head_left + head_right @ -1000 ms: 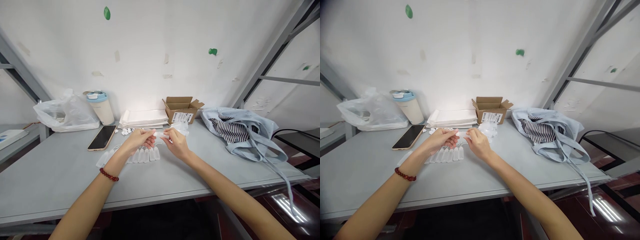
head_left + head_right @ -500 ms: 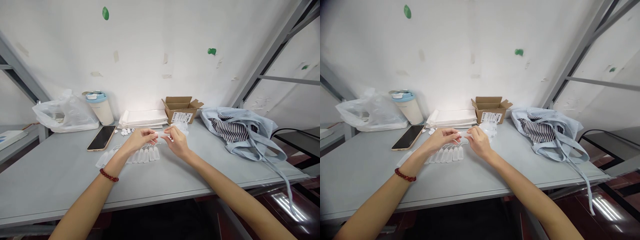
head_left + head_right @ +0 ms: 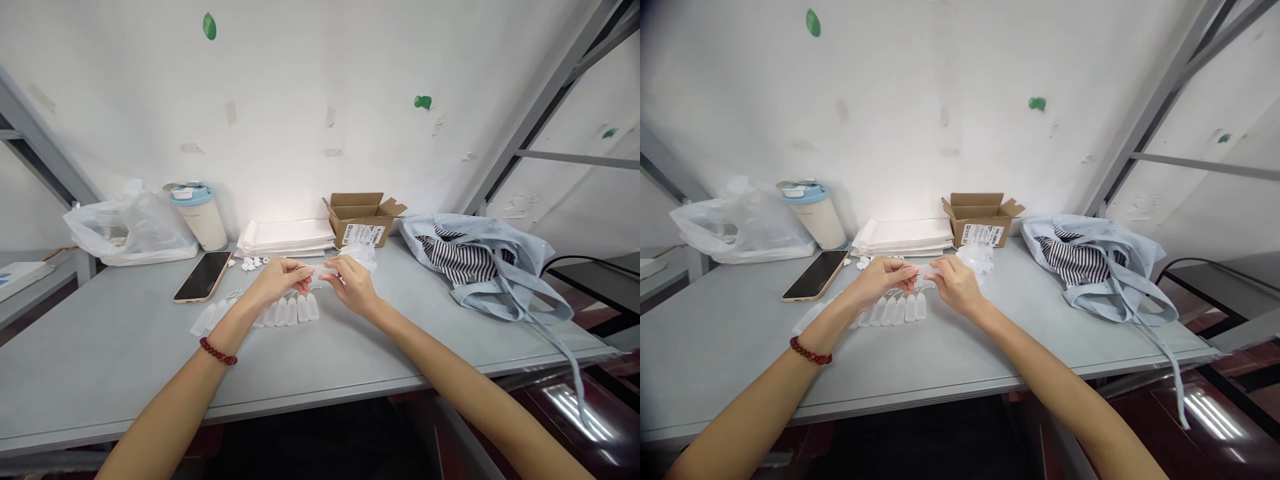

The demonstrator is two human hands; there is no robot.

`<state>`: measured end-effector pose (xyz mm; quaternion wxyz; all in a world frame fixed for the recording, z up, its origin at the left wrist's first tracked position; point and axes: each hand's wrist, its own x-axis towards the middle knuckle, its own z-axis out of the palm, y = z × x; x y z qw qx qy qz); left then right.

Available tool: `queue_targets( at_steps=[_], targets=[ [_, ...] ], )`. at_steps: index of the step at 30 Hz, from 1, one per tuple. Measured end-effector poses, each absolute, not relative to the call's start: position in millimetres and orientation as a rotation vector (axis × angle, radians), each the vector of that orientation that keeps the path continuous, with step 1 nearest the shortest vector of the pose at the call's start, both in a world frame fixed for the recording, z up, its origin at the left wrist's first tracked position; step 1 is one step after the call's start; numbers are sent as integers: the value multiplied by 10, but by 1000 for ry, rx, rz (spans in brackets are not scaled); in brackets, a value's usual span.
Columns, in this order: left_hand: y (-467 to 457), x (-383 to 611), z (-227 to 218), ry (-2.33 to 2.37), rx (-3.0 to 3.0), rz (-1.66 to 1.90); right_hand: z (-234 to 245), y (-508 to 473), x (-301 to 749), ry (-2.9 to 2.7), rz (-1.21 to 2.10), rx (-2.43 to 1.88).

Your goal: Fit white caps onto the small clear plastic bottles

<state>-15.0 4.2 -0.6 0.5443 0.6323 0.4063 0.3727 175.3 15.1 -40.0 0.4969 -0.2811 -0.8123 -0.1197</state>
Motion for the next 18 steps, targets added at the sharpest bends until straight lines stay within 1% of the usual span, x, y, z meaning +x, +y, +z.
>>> queue_targets(
  at_steps=[4, 9, 11, 13, 18],
  targets=[
    [35, -154, 1, 971, 1618, 917, -347, 104, 1745, -1986, -144, -763],
    [35, -120, -27, 985, 1704, 954, -235, 35, 1733, -1967, 314, -934],
    [33, -102, -33, 1000, 1689, 984, -222, 32, 1731, -1925, 409, -961],
    [30, -92, -28, 1010, 1635, 1006, -233, 37, 1729, -1882, 398, -940],
    [29, -105, -4, 1018, 1538, 993, -273, 40, 1715, -1867, 241, -821]
  ],
)
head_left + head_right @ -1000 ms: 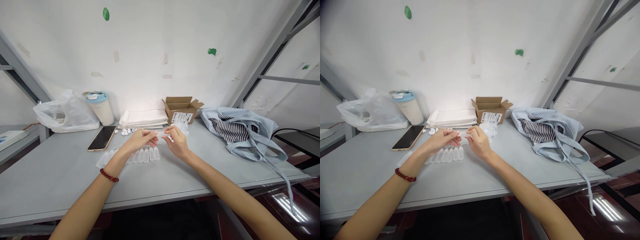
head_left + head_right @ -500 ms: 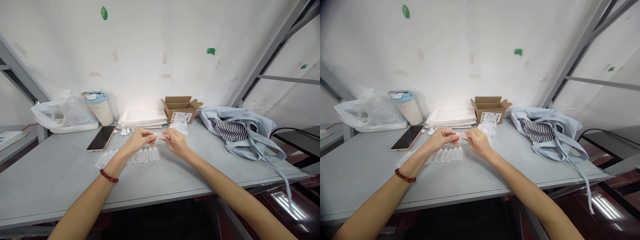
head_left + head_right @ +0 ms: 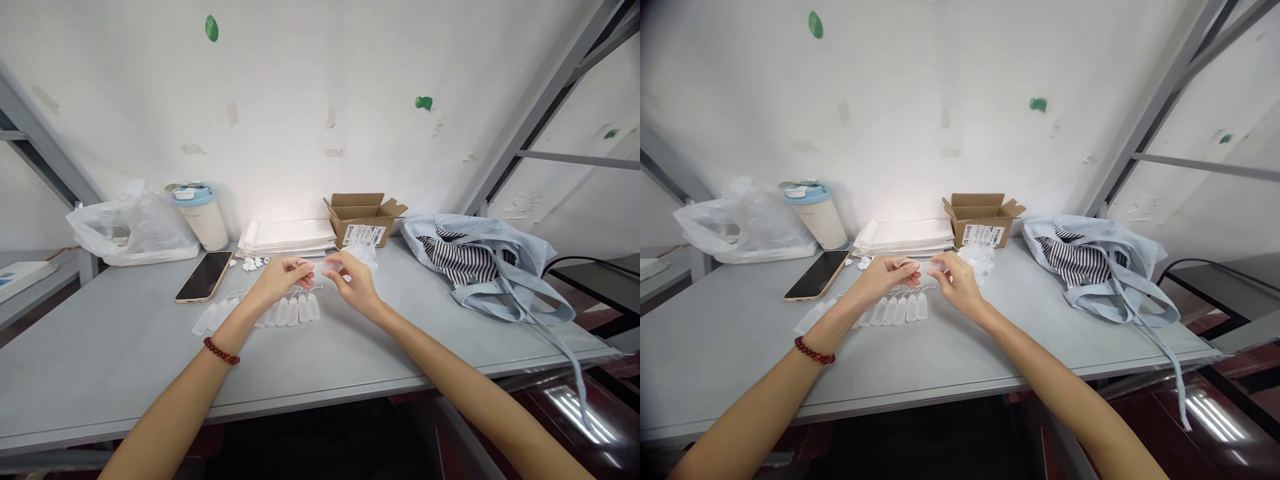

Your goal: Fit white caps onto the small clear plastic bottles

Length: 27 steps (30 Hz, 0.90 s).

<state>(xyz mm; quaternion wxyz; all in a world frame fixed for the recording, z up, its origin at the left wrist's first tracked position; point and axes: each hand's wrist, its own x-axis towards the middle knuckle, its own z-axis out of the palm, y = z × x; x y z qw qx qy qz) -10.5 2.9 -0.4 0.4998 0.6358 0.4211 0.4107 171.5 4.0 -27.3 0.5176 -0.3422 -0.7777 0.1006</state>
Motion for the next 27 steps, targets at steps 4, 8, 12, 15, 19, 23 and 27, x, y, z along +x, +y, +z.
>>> queue_targets(
  at_steps=[4, 8, 12, 15, 19, 23, 27],
  targets=[
    [30, -103, -12, 983, 1483, 982, -286, 30, 1701, -1877, 167, -738],
    [31, -95, -17, 976, 1373, 1009, -289, 25, 1689, -1883, 116, -644],
    [35, -107, -4, 956, 1354, 972, -282, 26, 1691, -1889, 63, -591],
    [26, -117, 13, 958, 1431, 892, -287, 36, 1698, -1894, 39, -608],
    [-5, -101, 40, 997, 1530, 873, -318, 58, 1707, -1947, 31, -640],
    [-37, -61, 58, 1079, 1664, 896, -323, 56, 1718, -2006, 85, -666],
    [-44, -49, 36, 1152, 1872, 924, -260, 18, 1720, -1974, 434, -842]
  ],
)
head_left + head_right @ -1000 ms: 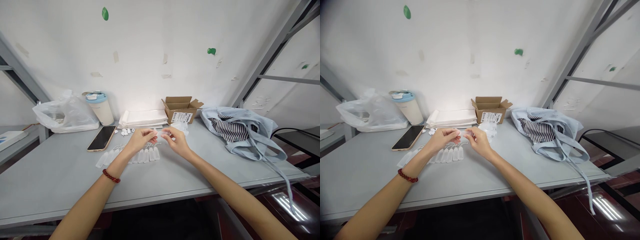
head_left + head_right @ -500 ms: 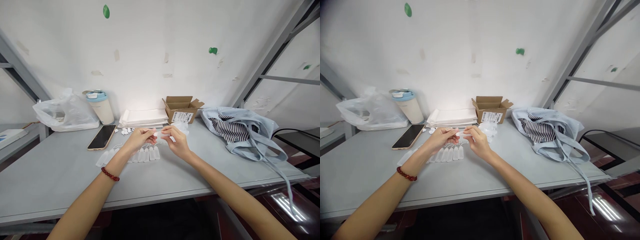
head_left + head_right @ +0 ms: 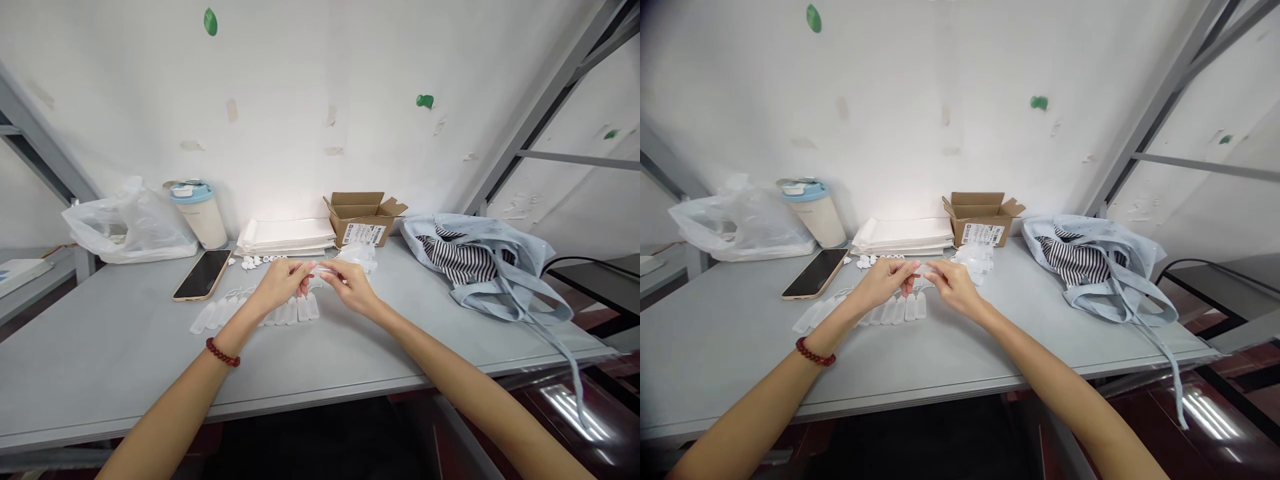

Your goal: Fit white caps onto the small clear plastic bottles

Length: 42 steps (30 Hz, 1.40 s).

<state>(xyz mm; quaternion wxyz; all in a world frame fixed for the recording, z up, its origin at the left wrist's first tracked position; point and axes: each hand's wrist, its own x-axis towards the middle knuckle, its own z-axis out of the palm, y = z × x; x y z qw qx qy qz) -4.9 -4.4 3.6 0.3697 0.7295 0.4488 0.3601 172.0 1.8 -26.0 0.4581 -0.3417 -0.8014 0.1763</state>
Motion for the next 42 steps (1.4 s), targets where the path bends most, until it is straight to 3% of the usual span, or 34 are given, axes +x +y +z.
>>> queue_targets(
  at_steps=[7, 13, 16, 19, 23, 31, 37, 42],
  targets=[
    [-21, -47, -24, 1214, 2232, 963, -150, 31, 1746, -1584, 1434, -874],
    [0, -33, -48, 1236, 2273, 942, -153, 67, 1745, -1434, 1654, -956],
    [75, -95, -81, 1246, 2203, 980, -180, 104, 1750, -1493, 1413, -1027],
    [202, -228, -135, 1464, 2152, 1071, -219, 228, 1865, -1568, 871, -1116],
    [370, -455, -218, 1824, 2174, 938, -291, 497, 2172, -1613, 152, -1179],
    [528, -708, -344, 1987, 2242, 781, -472, 827, 2446, -1738, -43, -1364],
    [597, -803, -393, 1928, 2340, 747, -447, 789, 2403, -1694, -182, -1205],
    [605, -1036, -306, 2195, 2324, 550, -301, 503, 2165, -1727, -179, -1076]
  ],
)
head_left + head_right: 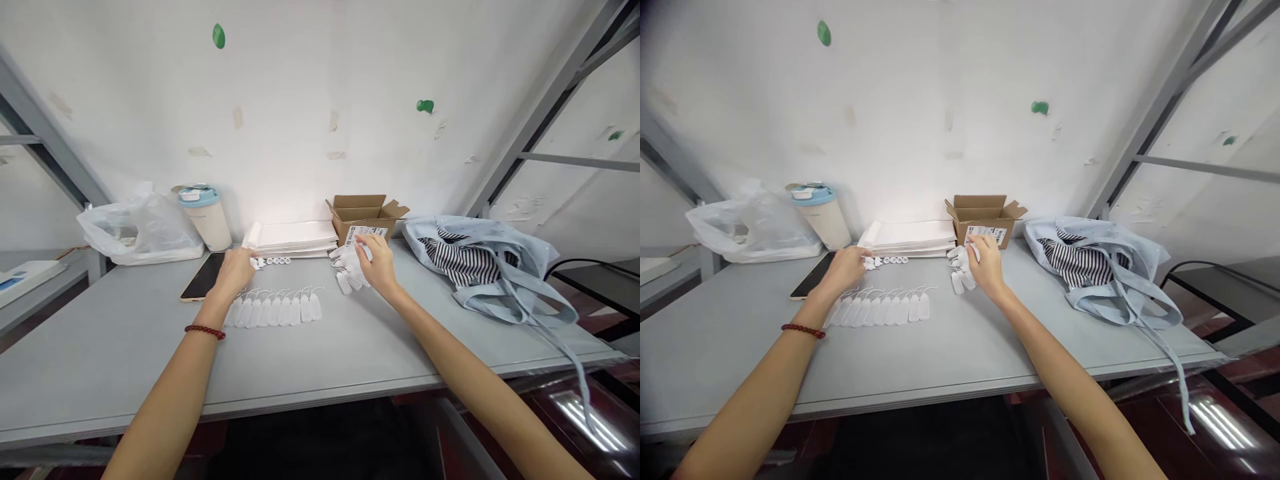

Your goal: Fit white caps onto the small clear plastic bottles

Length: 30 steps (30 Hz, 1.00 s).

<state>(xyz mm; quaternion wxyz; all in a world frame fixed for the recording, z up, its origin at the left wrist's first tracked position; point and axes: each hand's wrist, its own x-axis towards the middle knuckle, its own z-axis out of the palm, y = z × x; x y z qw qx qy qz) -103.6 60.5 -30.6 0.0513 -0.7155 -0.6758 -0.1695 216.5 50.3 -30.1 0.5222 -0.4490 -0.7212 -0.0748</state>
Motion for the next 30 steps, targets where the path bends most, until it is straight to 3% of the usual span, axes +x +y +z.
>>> queue_targets(
  at_steps=[10, 23, 30],
  targets=[
    [570, -1045, -237, -2092, -2269, -397, -364, 36, 1688, -2250, 282, -1112],
    [543, -923, -272, -2036, -2456, -301, -349, -54, 1585, -2347, 570, -1335],
    [501, -815, -263, -1999, -2523, -434, -363, -17, 1567, -2310, 694, -1389]
  ],
)
